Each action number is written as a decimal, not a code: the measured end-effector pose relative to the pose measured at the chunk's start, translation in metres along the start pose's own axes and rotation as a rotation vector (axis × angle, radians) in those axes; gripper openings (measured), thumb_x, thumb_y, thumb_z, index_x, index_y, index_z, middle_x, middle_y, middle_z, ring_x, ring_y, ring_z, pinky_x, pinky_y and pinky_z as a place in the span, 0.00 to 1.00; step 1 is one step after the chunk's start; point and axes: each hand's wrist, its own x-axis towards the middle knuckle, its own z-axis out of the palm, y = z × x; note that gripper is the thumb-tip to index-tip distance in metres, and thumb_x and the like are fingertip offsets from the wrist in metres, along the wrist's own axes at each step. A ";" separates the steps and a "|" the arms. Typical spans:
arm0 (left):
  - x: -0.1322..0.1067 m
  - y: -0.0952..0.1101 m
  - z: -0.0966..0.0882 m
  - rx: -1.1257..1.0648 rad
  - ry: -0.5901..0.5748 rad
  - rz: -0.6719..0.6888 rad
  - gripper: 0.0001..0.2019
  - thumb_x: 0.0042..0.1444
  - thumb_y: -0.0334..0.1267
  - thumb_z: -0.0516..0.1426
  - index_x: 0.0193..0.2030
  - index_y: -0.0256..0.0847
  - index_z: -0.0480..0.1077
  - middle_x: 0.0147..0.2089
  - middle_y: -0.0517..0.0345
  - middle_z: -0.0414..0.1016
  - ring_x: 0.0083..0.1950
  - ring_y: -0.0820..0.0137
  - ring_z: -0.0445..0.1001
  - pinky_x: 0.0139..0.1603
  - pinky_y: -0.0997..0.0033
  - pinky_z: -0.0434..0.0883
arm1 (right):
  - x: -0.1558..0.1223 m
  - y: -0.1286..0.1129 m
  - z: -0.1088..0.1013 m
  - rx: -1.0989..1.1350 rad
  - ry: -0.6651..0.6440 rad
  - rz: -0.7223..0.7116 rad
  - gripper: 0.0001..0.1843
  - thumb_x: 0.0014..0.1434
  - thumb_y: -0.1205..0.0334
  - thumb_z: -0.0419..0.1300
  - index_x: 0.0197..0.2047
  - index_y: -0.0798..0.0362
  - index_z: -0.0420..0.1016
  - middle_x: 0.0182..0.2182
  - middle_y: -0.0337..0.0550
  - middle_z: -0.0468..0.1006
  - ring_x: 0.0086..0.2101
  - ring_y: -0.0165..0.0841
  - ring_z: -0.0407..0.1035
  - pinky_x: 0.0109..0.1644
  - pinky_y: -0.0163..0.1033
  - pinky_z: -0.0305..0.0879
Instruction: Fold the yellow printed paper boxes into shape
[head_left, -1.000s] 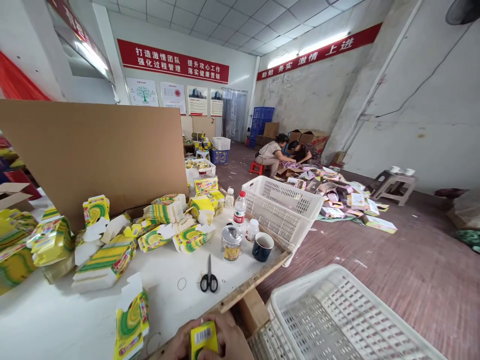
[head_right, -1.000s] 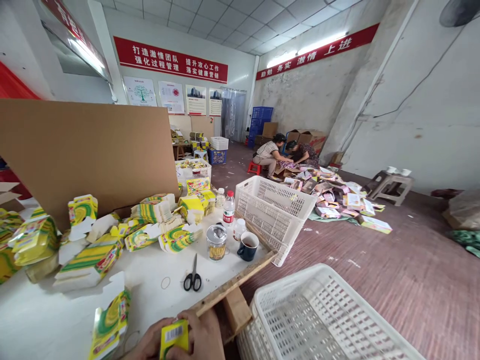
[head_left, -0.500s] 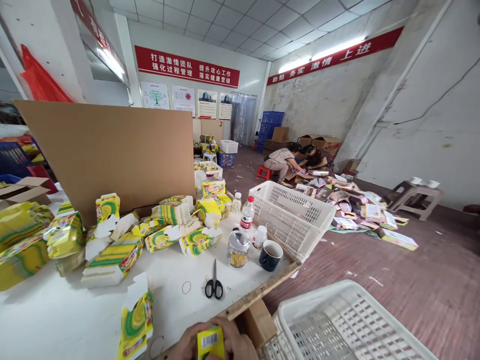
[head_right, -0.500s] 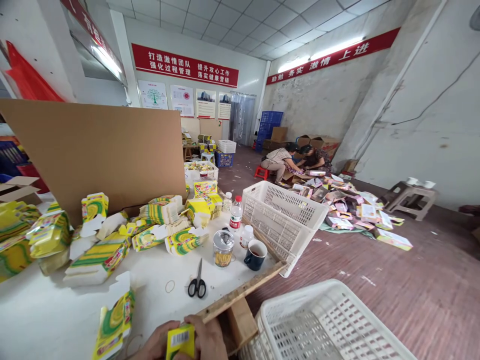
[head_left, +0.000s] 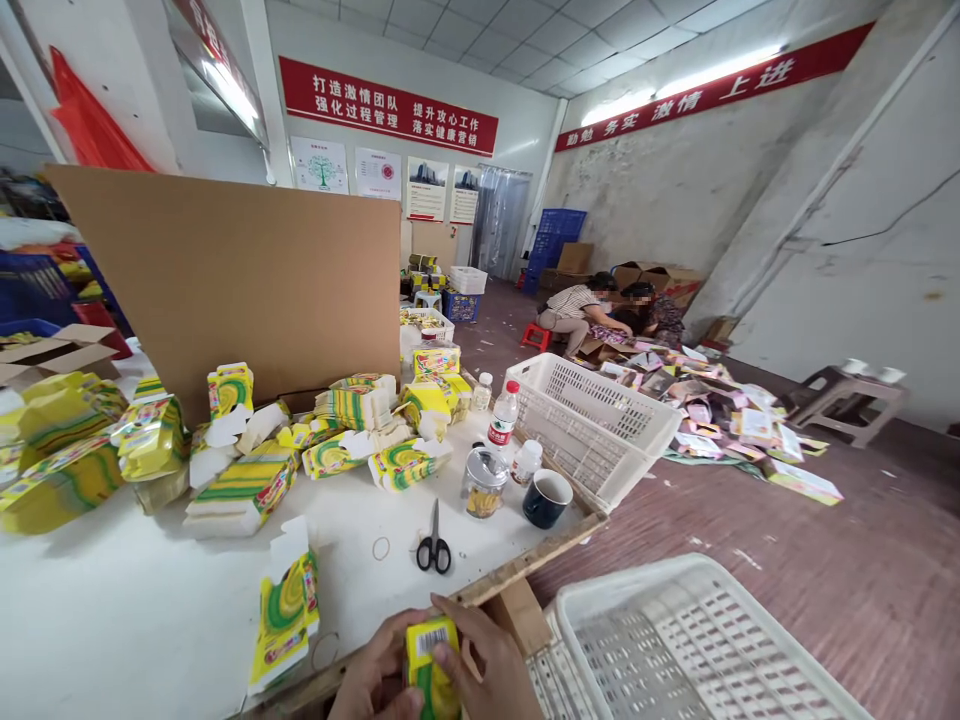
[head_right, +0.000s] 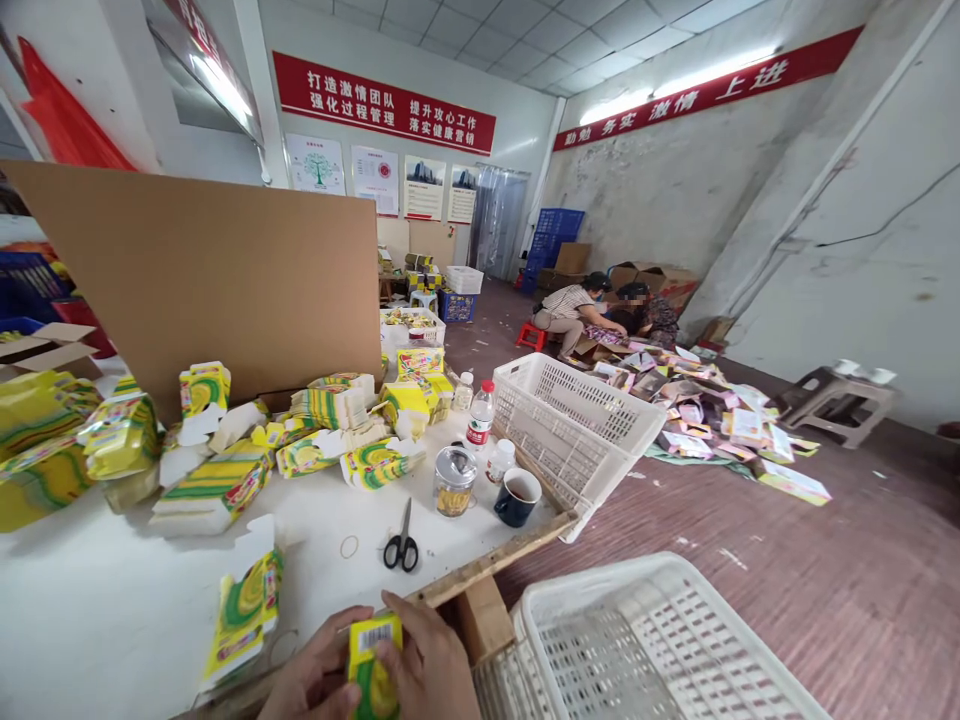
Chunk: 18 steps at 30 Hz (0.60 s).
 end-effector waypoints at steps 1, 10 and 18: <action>0.000 0.002 0.003 0.012 0.004 0.018 0.30 0.50 0.49 0.67 0.59 0.46 0.68 0.52 0.45 0.80 0.51 0.53 0.79 0.47 0.59 0.73 | -0.001 -0.003 -0.001 0.054 0.020 -0.003 0.23 0.62 0.51 0.58 0.57 0.49 0.77 0.45 0.50 0.82 0.45 0.43 0.76 0.49 0.43 0.72; 0.009 0.027 0.039 0.378 0.169 0.054 0.26 0.59 0.43 0.59 0.63 0.42 0.62 0.52 0.45 0.80 0.48 0.57 0.80 0.47 0.62 0.76 | 0.002 -0.026 0.006 0.131 0.281 0.048 0.15 0.61 0.55 0.59 0.49 0.50 0.78 0.44 0.48 0.83 0.43 0.42 0.78 0.48 0.42 0.75; -0.025 0.042 -0.076 1.054 0.621 0.220 0.27 0.59 0.42 0.57 0.65 0.42 0.62 0.71 0.43 0.59 0.74 0.50 0.51 0.73 0.39 0.47 | -0.049 0.022 -0.153 -0.637 0.807 0.223 0.26 0.55 0.41 0.53 0.45 0.49 0.80 0.42 0.61 0.78 0.38 0.56 0.74 0.41 0.60 0.69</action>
